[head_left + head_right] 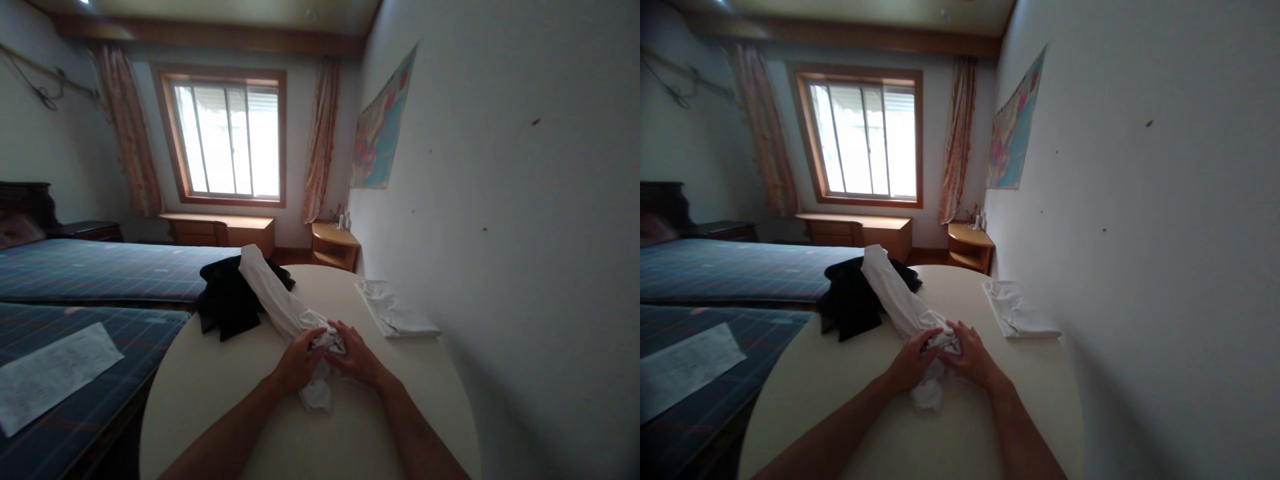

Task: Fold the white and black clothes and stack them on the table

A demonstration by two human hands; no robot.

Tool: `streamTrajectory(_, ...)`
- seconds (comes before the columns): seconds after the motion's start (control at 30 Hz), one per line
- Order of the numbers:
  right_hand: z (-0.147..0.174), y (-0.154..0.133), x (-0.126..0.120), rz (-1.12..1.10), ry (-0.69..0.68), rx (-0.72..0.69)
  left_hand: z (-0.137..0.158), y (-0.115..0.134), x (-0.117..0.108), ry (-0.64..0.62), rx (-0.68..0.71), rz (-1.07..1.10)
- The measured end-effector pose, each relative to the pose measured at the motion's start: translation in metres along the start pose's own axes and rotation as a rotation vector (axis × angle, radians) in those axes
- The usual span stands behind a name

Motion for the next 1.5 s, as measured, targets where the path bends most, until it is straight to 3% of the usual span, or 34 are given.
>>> streamTrajectory(0.17,-0.001,-0.011,-0.007,-0.265,0.070,-0.004,-0.003,-0.001,-0.006,-0.011,-0.022,0.143)
streamTrajectory(0.37,-0.004,0.018,-0.028,-0.402,0.440,0.181,-0.001,-0.007,-0.006,-0.089,0.057,-0.110)
streamTrajectory(0.53,-0.002,0.036,-0.036,-0.468,0.632,0.319,-0.006,-0.012,-0.002,-0.130,-0.035,-0.156)
streamTrajectory(0.7,0.000,0.046,-0.039,-0.394,0.660,0.382,-0.018,-0.016,-0.030,0.193,-0.260,0.124)
streamTrajectory(0.87,0.001,0.052,-0.044,-0.195,0.676,0.349,-0.020,-0.039,-0.061,0.462,-0.497,0.433)
streamTrajectory(1.0,0.002,0.042,-0.043,0.011,0.640,0.251,-0.018,-0.055,-0.073,0.557,-0.553,0.294)
streamTrajectory(1.07,0.001,0.035,-0.039,0.025,0.563,0.213,-0.018,-0.052,-0.075,0.586,-0.464,0.108)
streamTrajectory(1.13,0.001,0.028,-0.033,0.021,0.456,0.206,-0.017,-0.043,-0.070,0.532,-0.280,-0.083)
streamTrajectory(1.2,0.001,0.022,-0.026,0.055,0.344,0.211,-0.016,-0.033,-0.058,0.373,-0.111,-0.229)
streamTrajectory(1.27,0.001,0.017,-0.022,0.119,0.267,0.212,-0.013,-0.028,-0.044,0.180,-0.053,-0.333)
streamTrajectory(1.37,0.000,0.017,-0.021,0.163,0.209,0.202,-0.012,-0.029,-0.033,0.008,-0.113,-0.427)
streamTrajectory(1.5,0.003,0.026,-0.031,0.098,0.290,0.217,-0.018,-0.034,-0.044,0.019,-0.349,-0.417)
Point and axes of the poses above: each hand's wrist, its own z-axis away from the middle knuckle, its own x-axis out of the palm, y = z × x, the point moved 3 cm from there along -z, towards the middle knuckle, and after that the axes turned 6 degrees about -z, right-handed, at the moved point
